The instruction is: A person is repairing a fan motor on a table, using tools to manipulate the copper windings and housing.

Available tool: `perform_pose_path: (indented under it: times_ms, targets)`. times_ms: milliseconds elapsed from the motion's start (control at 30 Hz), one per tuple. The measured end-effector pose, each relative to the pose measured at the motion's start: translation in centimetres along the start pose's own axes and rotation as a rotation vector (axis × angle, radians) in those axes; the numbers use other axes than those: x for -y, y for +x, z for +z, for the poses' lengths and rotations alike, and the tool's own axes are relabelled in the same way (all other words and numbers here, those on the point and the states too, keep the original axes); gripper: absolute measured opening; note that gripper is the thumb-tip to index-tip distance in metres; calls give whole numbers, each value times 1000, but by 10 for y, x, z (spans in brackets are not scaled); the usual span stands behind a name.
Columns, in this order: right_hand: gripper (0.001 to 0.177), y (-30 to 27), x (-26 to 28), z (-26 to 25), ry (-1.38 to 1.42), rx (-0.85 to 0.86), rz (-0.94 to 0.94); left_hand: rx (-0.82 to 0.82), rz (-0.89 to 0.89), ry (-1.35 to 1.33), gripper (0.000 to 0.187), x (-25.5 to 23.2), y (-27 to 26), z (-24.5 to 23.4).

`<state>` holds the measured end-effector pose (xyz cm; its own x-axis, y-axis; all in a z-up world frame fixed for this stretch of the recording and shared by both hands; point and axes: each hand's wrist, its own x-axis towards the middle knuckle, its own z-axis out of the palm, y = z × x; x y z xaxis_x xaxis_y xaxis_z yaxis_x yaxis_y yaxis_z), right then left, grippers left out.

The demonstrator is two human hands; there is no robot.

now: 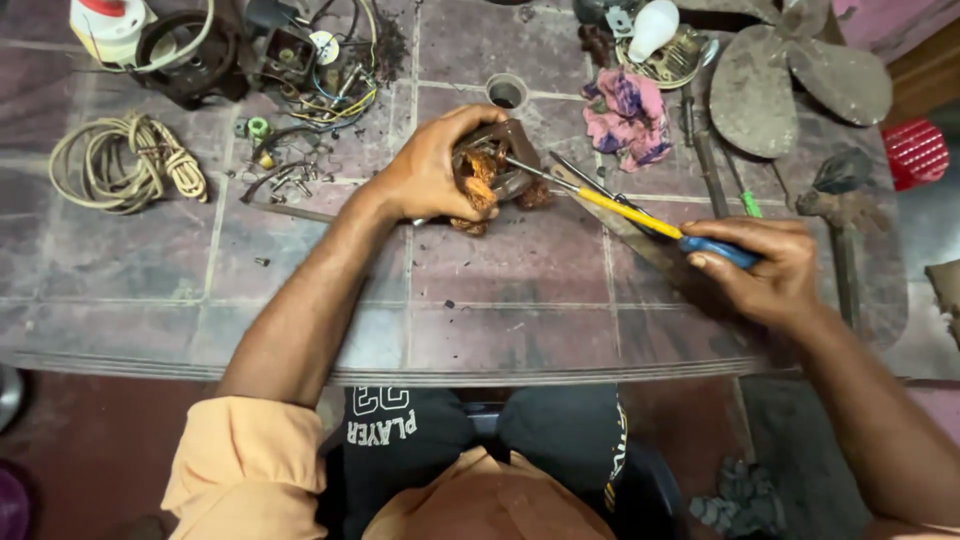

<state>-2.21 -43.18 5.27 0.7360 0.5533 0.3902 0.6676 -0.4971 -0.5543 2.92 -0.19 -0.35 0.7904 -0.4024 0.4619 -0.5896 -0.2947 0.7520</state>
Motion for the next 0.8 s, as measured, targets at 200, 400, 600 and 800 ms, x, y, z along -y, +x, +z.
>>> perform_pose_path:
  times_ms: [200,400,600,800]
  targets:
    - [31,-28,-82,52,350,-72,155,28,37,-87,94,15,-1,-1]
    - [37,-38,-52,71,952,-73,519,26,-64,-234,92,10,-1,0]
    - [37,2,59,36,-537,-81,-270,41,-74,-279,98,9,-2,-3]
    - [45,-16,95,60,-611,-68,-60,-11,-119,-291,98,15,-7,8]
